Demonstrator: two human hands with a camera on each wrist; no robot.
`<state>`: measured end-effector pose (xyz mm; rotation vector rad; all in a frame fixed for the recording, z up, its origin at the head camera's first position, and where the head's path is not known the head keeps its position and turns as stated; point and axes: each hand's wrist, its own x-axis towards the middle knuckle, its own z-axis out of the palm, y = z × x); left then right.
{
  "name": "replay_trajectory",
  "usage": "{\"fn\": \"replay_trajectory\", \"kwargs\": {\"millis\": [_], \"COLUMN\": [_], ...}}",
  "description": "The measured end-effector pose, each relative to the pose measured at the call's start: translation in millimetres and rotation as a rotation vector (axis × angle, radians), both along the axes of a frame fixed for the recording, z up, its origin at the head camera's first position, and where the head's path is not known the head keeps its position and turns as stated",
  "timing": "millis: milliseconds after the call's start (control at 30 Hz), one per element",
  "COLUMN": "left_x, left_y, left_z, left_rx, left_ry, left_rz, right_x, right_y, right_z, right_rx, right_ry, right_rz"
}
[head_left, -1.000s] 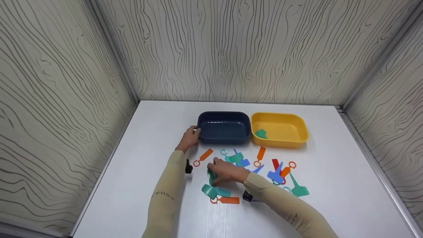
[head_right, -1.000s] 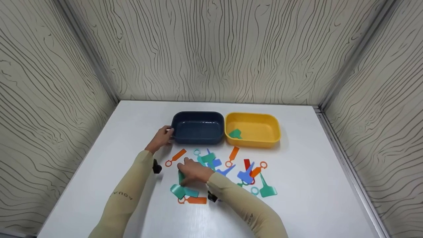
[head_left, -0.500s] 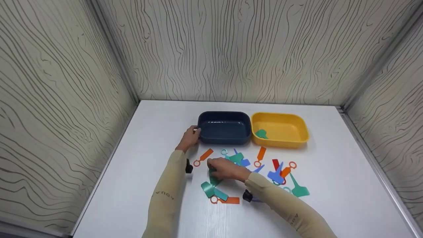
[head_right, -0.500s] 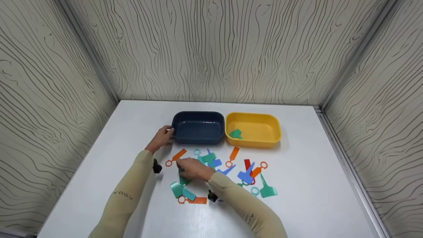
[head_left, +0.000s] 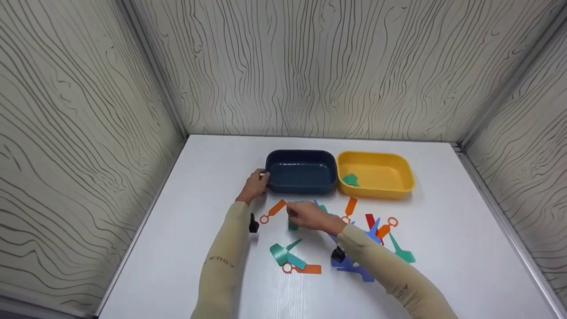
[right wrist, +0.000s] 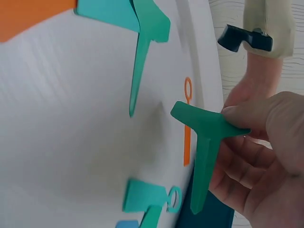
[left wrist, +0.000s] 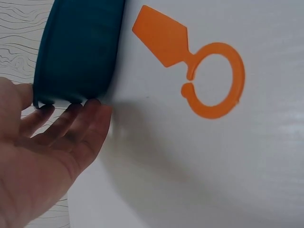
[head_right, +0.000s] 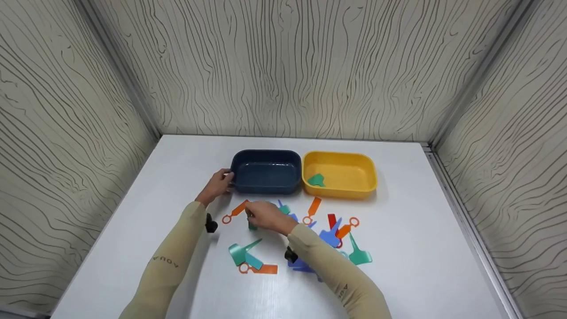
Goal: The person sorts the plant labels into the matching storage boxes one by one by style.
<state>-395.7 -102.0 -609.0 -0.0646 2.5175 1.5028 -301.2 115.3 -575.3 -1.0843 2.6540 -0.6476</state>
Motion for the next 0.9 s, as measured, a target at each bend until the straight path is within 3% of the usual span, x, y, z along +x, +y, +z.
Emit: {"fn": "replay_trajectory", "kwargs": {"millis": [400,700,900], "left_x": [1.0,0.3,2.0], "left_y": [-1.4,-0.2,-0.2], "left_z": [0.1,-2.2,1.0], "left_rx": [-0.015,-0.008,0.004], "left_ry": [0.017,0.010,0.001], "left_rz": [-0.010,0.001,-0.003], "right_x": [-22.5,-41.8,-52.5], "right_y": [43.9,90.4,116.4], "right_z": [23.1,43.4,56.8], "right_rx": [-0.001,-0.060,-0.049], "right_ry": [-0.031,0.096,0.070], "right_rz": [-0.143,-0.192,-0.275]}}
